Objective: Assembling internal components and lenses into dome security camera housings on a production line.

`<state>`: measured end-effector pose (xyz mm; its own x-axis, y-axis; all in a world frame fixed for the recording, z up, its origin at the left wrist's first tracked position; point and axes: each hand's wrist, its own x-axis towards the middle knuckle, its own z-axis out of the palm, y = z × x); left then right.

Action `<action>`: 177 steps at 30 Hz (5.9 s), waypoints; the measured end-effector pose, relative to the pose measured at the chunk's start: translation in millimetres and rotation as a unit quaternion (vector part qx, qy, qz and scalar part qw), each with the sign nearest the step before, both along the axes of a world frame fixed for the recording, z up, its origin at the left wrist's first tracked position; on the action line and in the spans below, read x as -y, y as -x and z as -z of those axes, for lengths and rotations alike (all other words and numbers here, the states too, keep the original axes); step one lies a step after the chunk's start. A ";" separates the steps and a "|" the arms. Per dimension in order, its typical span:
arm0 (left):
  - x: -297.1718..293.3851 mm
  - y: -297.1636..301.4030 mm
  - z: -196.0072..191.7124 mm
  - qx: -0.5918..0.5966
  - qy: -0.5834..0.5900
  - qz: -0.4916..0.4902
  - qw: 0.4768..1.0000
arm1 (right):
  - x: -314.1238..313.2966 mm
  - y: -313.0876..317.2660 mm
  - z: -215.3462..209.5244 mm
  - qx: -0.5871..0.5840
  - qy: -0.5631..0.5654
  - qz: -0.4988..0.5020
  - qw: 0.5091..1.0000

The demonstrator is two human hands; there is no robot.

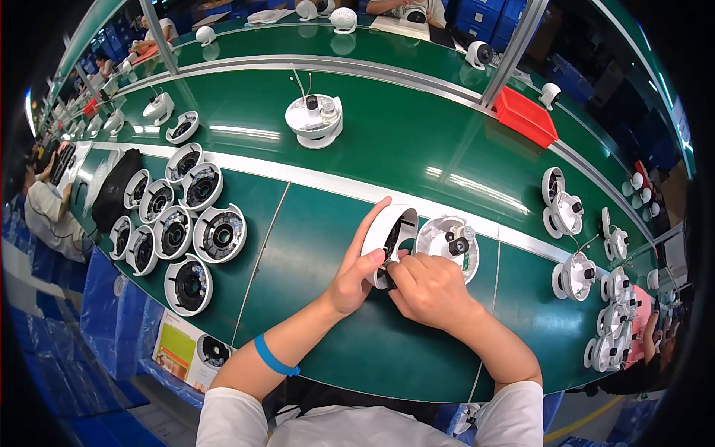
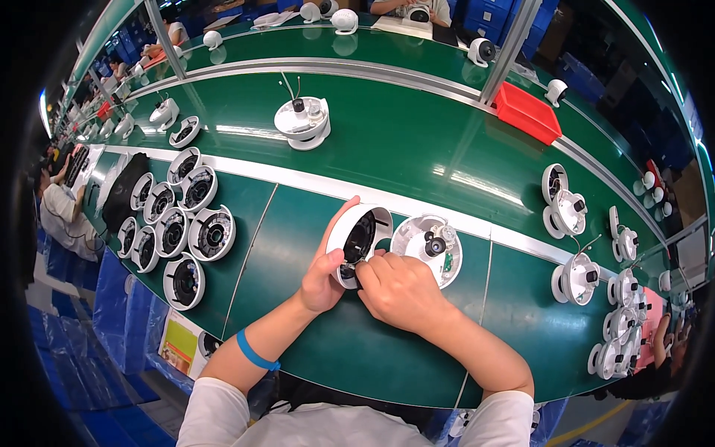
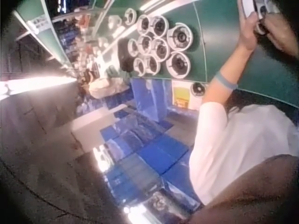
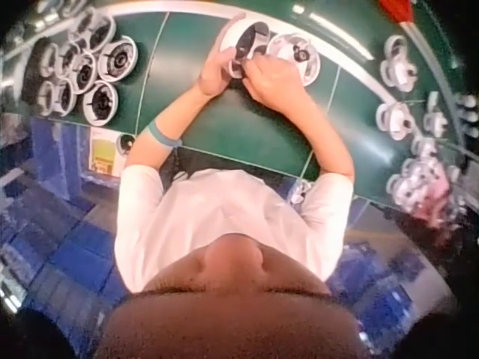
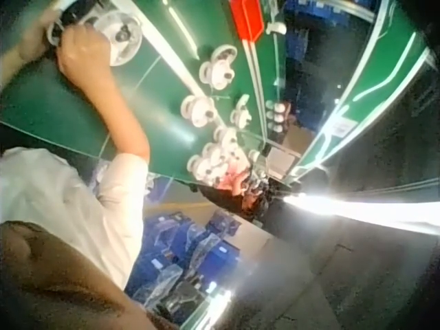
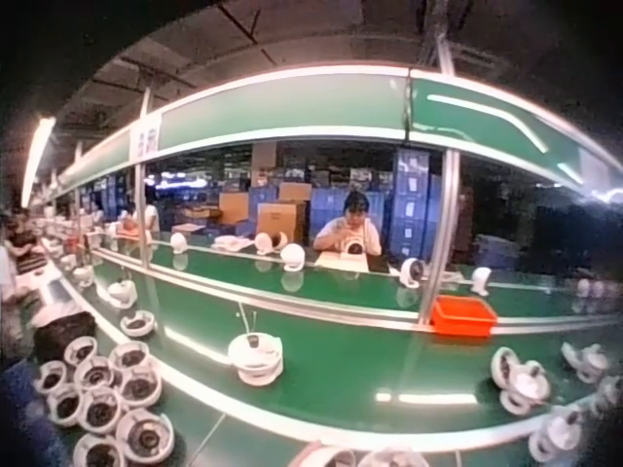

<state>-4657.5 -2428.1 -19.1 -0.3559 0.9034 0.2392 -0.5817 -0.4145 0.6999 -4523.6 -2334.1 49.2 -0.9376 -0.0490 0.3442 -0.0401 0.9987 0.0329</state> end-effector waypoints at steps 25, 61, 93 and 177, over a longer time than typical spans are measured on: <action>-0.1 2.2 12.0 -0.071 -0.003 -0.011 0.997 | -9.2 7.5 5.0 0.007 -0.007 -0.028 1.000; -46.0 -18.6 34.4 -0.117 0.037 -0.019 0.992 | -46.6 -17.5 1.5 0.097 0.136 0.026 0.986; -4.7 19.2 -62.1 -0.301 0.243 -0.011 0.922 | -53.1 -115.5 -161.1 -0.091 0.628 0.247 0.732; 118.4 73.8 -76.8 -0.050 -0.027 0.048 0.997 | 96.6 61.9 -78.2 0.001 -0.075 -0.013 0.997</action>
<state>-4731.4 -2546.5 57.7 -0.2405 0.9169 0.3185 -0.5496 -0.3991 0.7340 -4585.4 -2430.7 127.4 -0.9360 -0.1242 0.3294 -0.0658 0.9810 0.1827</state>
